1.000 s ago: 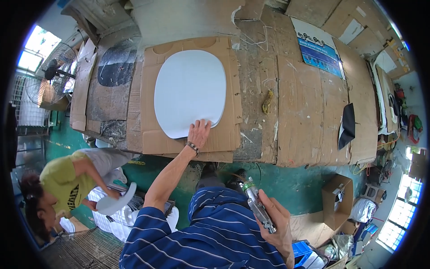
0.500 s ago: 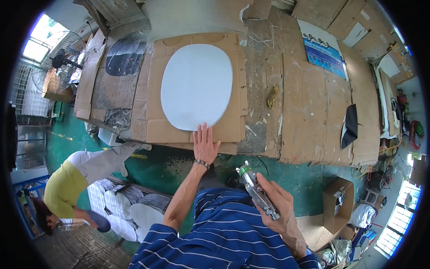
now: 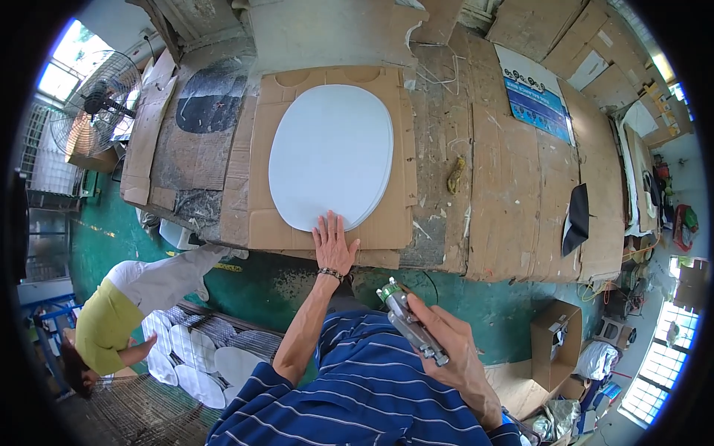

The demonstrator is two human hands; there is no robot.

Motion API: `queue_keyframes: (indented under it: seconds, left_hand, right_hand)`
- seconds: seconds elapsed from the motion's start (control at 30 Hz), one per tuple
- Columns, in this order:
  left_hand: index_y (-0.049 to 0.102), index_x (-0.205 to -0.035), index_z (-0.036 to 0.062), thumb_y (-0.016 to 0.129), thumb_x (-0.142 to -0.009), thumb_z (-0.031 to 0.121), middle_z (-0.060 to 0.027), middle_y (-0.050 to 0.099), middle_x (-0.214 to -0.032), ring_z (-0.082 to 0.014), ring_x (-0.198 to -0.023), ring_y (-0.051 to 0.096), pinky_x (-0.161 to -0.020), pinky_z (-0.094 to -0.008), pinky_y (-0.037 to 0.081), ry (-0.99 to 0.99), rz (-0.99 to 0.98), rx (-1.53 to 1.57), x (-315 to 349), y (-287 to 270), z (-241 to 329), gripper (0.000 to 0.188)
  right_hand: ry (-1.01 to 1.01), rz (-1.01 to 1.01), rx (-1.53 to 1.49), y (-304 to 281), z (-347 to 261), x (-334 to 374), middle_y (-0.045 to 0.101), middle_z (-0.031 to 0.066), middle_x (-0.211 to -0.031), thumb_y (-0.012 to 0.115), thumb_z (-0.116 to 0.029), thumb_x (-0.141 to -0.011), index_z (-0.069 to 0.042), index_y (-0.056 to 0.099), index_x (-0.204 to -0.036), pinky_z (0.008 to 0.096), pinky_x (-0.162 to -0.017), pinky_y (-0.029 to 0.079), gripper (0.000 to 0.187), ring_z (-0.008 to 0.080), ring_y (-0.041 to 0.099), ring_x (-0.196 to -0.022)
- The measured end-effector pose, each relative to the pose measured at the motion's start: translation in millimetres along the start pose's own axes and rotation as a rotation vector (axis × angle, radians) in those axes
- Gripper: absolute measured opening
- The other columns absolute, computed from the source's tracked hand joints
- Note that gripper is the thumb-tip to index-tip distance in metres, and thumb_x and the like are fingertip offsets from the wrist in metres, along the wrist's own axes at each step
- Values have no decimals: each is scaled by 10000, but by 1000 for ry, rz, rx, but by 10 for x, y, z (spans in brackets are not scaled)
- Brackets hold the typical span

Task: Collaborating to place and organize white oval plastic sheets onto a template on a manufacturing workbench.

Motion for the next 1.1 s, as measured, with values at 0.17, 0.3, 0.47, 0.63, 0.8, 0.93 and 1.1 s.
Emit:
queue_keyframes:
  seconds: [0.17, 0.3, 0.47, 0.63, 0.8, 0.93, 1.1]
  left_hand:
    - [343, -1621, 6, 701, -946, 424, -213, 183, -1745, -450, -1603, 159, -1281, -621, 166, 7, 10, 38, 137, -129, 66, 871]
    - [473, -1524, -11, 702, -952, 345, -233, 327, -1672, -444, -1569, 253, -1270, -595, 218, 75, 33, 155, 574, -343, 141, 711]
    - [630, -1346, 11, 692, -955, 295, -234, 493, -1538, -440, -1491, 387, -1228, -577, 309, 58, -43, 238, 1137, -282, -1, 487]
    - [676, -1256, 56, 702, -946, 276, -187, 603, -1416, -405, -1406, 491, -1168, -560, 389, -4, -119, 277, 1334, -83, -118, 382]
    - [684, -1239, 50, 705, -944, 273, -180, 631, -1382, -388, -1370, 528, -1150, -551, 411, 5, -126, 292, 1252, -88, -41, 370]
    - [700, -1224, 37, 708, -942, 250, -195, 657, -1350, -395, -1330, 563, -1132, -509, 435, 44, -116, 306, 1151, -128, 53, 353]
    - [703, -1211, 36, 711, -936, 239, -195, 661, -1337, -396, -1320, 568, -1119, -507, 447, 77, -125, 312, 1081, -102, 140, 342]
  right_hand:
    - [-16, 217, 41, -168, 88, 0, 714, 170, -1021, 730, 29, -881, 1, 582, -1470, 320, -745, 542, 607, 236, 682, -817]
    - [124, 177, 33, -273, 219, 268, 727, 159, -1007, 760, -57, -912, 32, 625, -1413, 294, -750, 523, 526, 173, 653, -807]
    - [58, -41, -1, -110, 130, 320, 692, 179, -948, 776, 11, -822, 6, 620, -1432, 319, -713, 518, 630, 250, 653, -749]
    - [-19, 88, -25, -176, 154, 183, 695, 164, -954, 771, 46, -810, -7, 614, -1445, 322, -716, 528, 657, 249, 667, -780]
    - [-9, 247, -2, -379, 271, 263, 705, 152, -996, 749, 44, -857, 1, 608, -1445, 299, -733, 524, 606, 217, 665, -808]
    - [98, 243, 19, -412, 294, 464, 699, 139, -948, 742, -56, -917, 66, 627, -1397, 303, -755, 522, 508, 186, 643, -798]
    - [121, 45, -17, -347, 213, 548, 711, 160, -960, 749, -47, -898, 59, 633, -1393, 311, -749, 520, 519, 213, 651, -781]
Point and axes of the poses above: each hand's wrist, its own x-axis away from the middle knuckle, its own y-axis out of the palm, z = x × y, the point moved 6 cm from there along -x, towards the middle knuckle
